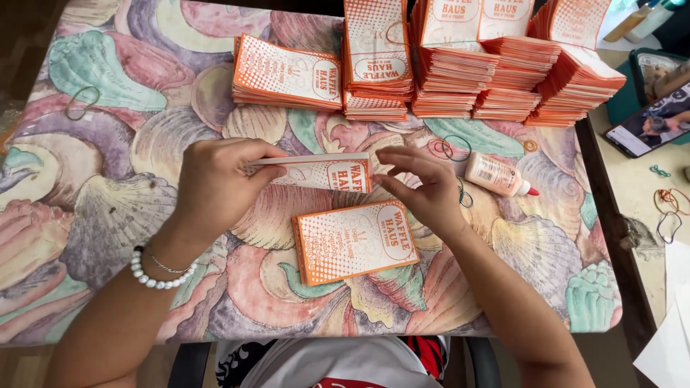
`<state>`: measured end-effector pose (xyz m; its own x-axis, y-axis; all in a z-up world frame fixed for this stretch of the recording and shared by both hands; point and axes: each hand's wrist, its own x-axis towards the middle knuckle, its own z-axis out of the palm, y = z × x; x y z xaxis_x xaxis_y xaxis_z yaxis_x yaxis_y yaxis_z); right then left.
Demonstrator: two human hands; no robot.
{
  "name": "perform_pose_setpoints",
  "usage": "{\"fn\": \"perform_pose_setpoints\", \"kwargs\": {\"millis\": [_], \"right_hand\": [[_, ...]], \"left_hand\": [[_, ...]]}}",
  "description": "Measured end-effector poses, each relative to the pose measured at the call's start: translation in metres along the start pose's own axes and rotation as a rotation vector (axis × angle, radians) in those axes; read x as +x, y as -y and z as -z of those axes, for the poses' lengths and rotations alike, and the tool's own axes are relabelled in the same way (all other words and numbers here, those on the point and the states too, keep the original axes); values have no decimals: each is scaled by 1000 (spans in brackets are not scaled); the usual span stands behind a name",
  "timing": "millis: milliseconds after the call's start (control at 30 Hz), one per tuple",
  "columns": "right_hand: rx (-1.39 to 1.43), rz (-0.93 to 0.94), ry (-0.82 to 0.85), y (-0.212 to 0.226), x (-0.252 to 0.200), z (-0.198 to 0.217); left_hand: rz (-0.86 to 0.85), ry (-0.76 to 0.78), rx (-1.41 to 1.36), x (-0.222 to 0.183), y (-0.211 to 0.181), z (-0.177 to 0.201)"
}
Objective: Sorting, inspecting, and stacking paper bags into organized piles on a table.
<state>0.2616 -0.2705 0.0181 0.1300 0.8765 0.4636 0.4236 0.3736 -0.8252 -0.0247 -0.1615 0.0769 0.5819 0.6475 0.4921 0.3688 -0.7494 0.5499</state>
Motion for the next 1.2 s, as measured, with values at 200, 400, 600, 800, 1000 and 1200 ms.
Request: {"fn": "perform_pose_setpoints", "kwargs": {"millis": [200, 400, 600, 800, 1000, 1200], "right_hand": [[-104, -1, -19, -20, -8, -5], [61, -296, -90, -28, -5, 7], [420, -420, -176, -54, -5, 17], [377, -543, -244, -34, -2, 10], [387, -658, -277, -62, -6, 17], [204, -632, -200, -50, -3, 13]], "left_hand": [[-14, 84, -147, 0, -4, -2], [-113, 218, -651, 11, 32, -2], [81, 362, -821, 5, 55, -39], [215, 373, -1029, -2, 57, -65], [145, 560, -1094, -4, 52, -61], [195, 304, -860, -15, 99, -105]]}}
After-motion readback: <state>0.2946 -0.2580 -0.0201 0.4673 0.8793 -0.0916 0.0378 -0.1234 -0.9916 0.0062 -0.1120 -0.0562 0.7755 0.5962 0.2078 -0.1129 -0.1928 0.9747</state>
